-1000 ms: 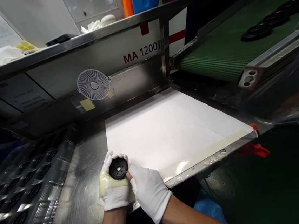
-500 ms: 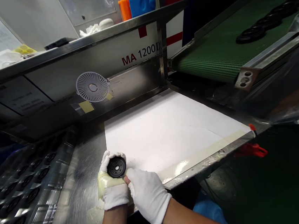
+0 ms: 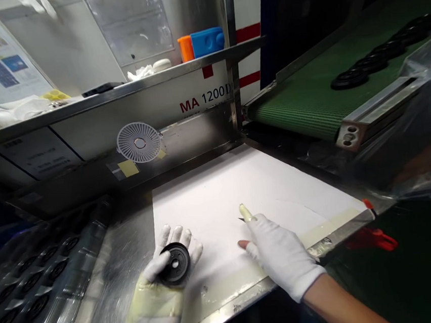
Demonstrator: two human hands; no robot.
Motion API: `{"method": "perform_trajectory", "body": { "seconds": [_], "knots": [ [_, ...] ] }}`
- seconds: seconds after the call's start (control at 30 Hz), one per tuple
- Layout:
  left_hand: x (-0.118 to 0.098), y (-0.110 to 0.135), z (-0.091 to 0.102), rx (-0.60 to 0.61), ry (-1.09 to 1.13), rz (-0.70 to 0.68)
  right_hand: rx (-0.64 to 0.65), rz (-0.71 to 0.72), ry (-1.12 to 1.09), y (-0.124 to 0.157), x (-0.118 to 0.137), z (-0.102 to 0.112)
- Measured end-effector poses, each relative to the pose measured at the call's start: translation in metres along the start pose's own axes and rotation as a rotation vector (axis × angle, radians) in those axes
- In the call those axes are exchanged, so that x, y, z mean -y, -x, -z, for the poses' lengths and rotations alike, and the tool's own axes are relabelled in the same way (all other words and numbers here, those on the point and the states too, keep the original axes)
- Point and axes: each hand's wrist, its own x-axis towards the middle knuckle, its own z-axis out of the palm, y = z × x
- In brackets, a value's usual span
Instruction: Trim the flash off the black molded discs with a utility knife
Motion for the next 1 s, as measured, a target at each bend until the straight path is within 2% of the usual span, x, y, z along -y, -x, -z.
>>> {"method": "perform_trajectory", "body": {
  "seconds": [0.07,0.13,0.27,0.37,0.43,0.53,0.67,0.83,0.9,1.0],
  "knots": [
    [0.0,0.004,-0.003,0.092,-0.038,0.088,0.054,0.001,-0.124,-0.003,-0.014,0.008],
    [-0.001,0.008,-0.006,0.166,-0.094,0.186,0.164,0.046,-0.307,-0.006,-0.015,0.024],
    [-0.002,0.018,-0.013,0.257,-0.245,0.474,0.355,0.256,-0.477,-0.017,0.005,0.069],
    [-0.002,0.027,-0.024,0.283,-0.333,0.601,0.451,0.472,-0.503,-0.031,0.024,0.093],
    [-0.001,0.032,-0.032,0.274,-0.375,0.627,0.508,0.57,-0.514,-0.039,0.036,0.098],
    [0.001,0.038,-0.04,0.278,-0.424,0.623,0.571,0.634,-0.501,-0.045,0.051,0.099],
    [0.002,0.035,-0.034,0.38,-0.445,0.649,0.625,0.623,-0.439,-0.043,0.057,0.1],
    [0.003,0.028,-0.022,0.435,-0.451,0.67,0.801,0.549,-0.49,-0.038,0.044,0.107],
    [0.006,0.027,-0.02,0.445,-0.426,0.671,0.774,0.525,-0.531,-0.038,0.04,0.108],
    [0.007,0.023,-0.013,0.473,-0.484,0.599,0.61,0.519,-0.499,-0.039,0.034,0.112]
  ]
}}
